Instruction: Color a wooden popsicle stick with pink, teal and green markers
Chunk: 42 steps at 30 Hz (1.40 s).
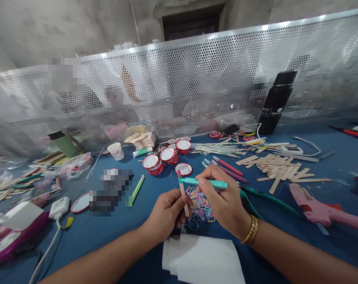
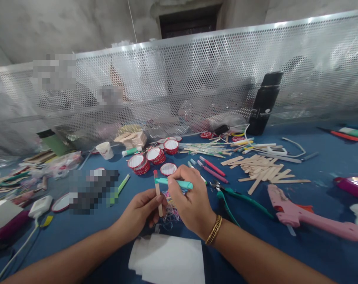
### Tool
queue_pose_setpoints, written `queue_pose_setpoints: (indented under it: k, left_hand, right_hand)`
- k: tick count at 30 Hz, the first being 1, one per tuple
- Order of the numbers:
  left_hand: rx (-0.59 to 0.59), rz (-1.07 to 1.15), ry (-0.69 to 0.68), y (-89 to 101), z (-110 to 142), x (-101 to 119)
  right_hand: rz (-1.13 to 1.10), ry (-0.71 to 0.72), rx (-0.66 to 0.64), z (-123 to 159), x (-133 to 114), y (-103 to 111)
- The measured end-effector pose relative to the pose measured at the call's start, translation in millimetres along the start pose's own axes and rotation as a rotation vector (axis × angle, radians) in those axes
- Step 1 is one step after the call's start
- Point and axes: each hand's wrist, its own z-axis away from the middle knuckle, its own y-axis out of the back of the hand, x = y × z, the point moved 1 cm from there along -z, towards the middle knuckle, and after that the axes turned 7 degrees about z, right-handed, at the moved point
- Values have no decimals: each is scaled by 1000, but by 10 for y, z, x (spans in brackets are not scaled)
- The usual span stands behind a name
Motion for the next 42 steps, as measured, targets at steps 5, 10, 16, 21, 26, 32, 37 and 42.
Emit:
queue_pose_setpoints:
  k: [5,10,16,21,26,32,37,42]
  left_hand:
    - [-9,-4,-14,-5,5,-7]
    - [2,6,-18,3,-3,-4]
    - [12,14,-12,7,9,-3]
    - [6,-2,-5,5,2,-15]
    - [-9,-9,-18,-11,0,-9]
    - [-3,-4,-21,-8,13,1]
    - [5,9,-18,0,1,2]
    - [8,11,-16,0,8,0]
  right_hand:
    - [-2,5,-18,4,-7,-4]
    - [36,2,1,6,-3,20]
    - [19,-24,35,-2,-8,32]
    - [19,-6,29,0,-22,23]
    - [5,0,15,0,-14,14]
    - [21,-5,-2,9,-13,9]
    - [29,-21,26,-3,-14,27]
    - [30,-5,29,7,-24,36]
